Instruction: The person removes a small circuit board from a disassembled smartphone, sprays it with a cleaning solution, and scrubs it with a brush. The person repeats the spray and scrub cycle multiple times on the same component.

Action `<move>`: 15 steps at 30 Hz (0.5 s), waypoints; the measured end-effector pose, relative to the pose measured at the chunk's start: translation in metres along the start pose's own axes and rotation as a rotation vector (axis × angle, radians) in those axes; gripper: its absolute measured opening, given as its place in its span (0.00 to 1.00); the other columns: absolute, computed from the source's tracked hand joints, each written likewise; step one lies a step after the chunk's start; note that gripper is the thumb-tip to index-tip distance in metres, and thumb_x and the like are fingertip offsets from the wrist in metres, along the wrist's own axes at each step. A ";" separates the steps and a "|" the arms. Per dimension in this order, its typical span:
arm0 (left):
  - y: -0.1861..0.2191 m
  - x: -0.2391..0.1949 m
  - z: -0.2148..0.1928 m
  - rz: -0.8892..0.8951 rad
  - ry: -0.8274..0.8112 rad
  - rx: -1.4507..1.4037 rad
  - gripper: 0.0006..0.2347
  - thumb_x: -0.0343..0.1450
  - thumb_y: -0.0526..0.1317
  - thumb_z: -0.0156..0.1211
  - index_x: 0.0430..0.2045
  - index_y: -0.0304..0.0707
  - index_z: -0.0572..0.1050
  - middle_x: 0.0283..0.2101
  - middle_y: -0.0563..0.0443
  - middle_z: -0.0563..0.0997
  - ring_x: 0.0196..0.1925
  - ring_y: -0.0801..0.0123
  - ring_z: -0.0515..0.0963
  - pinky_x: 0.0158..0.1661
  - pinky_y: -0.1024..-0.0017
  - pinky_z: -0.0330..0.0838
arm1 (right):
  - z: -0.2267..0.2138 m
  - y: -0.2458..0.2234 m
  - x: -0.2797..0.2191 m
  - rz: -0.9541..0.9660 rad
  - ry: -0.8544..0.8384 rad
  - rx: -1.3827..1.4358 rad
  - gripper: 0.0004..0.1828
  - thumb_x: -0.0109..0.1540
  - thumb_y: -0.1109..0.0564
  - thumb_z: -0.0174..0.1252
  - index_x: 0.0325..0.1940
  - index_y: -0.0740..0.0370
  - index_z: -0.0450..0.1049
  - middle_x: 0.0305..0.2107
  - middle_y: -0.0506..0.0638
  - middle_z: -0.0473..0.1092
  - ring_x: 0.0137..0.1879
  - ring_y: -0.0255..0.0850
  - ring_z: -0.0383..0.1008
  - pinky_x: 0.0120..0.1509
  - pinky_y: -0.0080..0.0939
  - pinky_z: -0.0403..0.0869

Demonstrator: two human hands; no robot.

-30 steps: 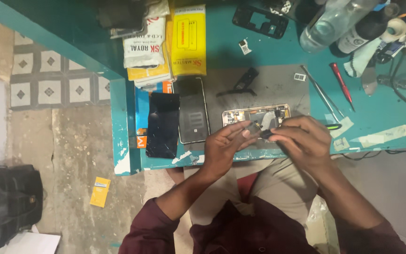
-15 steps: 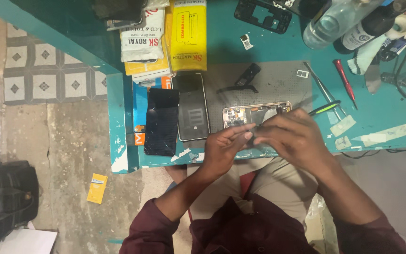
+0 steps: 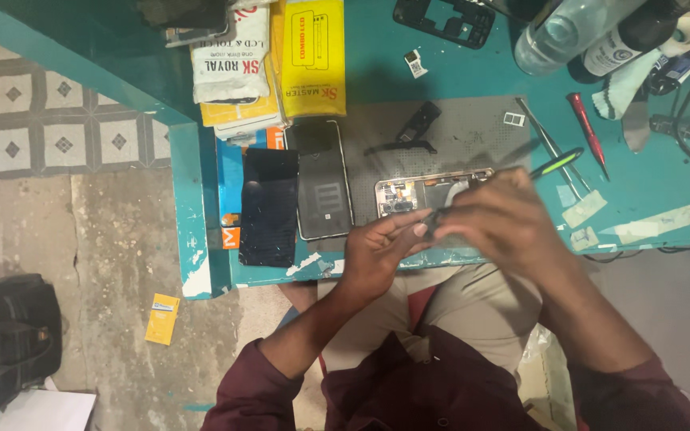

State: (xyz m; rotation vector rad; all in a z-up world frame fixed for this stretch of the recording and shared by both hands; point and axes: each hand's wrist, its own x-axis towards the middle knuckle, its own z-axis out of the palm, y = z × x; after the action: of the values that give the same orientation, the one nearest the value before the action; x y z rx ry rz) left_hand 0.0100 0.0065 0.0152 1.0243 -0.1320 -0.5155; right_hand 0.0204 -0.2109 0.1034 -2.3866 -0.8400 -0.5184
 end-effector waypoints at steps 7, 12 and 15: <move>0.002 -0.004 -0.002 0.081 -0.047 -0.017 0.14 0.79 0.33 0.55 0.57 0.21 0.73 0.55 0.37 0.81 0.56 0.58 0.83 0.60 0.62 0.80 | 0.002 -0.001 -0.007 0.083 -0.001 -0.022 0.09 0.56 0.54 0.74 0.39 0.53 0.83 0.35 0.44 0.77 0.42 0.37 0.74 0.53 0.43 0.63; -0.002 -0.006 -0.008 0.057 -0.030 0.033 0.15 0.79 0.36 0.56 0.57 0.22 0.74 0.57 0.37 0.80 0.54 0.58 0.84 0.58 0.66 0.82 | 0.007 0.003 -0.011 0.161 -0.024 0.033 0.08 0.57 0.53 0.75 0.35 0.52 0.83 0.33 0.43 0.76 0.40 0.36 0.73 0.50 0.41 0.63; -0.004 -0.005 -0.008 0.075 -0.069 -0.083 0.14 0.80 0.36 0.57 0.57 0.23 0.74 0.59 0.39 0.80 0.57 0.58 0.83 0.61 0.67 0.81 | 0.010 0.010 -0.016 0.304 -0.065 0.134 0.06 0.57 0.51 0.73 0.37 0.48 0.84 0.34 0.41 0.76 0.40 0.32 0.73 0.49 0.37 0.65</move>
State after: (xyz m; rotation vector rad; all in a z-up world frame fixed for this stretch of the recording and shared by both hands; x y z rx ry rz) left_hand 0.0073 0.0131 0.0086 0.9173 -0.2080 -0.4850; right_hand 0.0168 -0.2188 0.0836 -2.3586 -0.5064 -0.2558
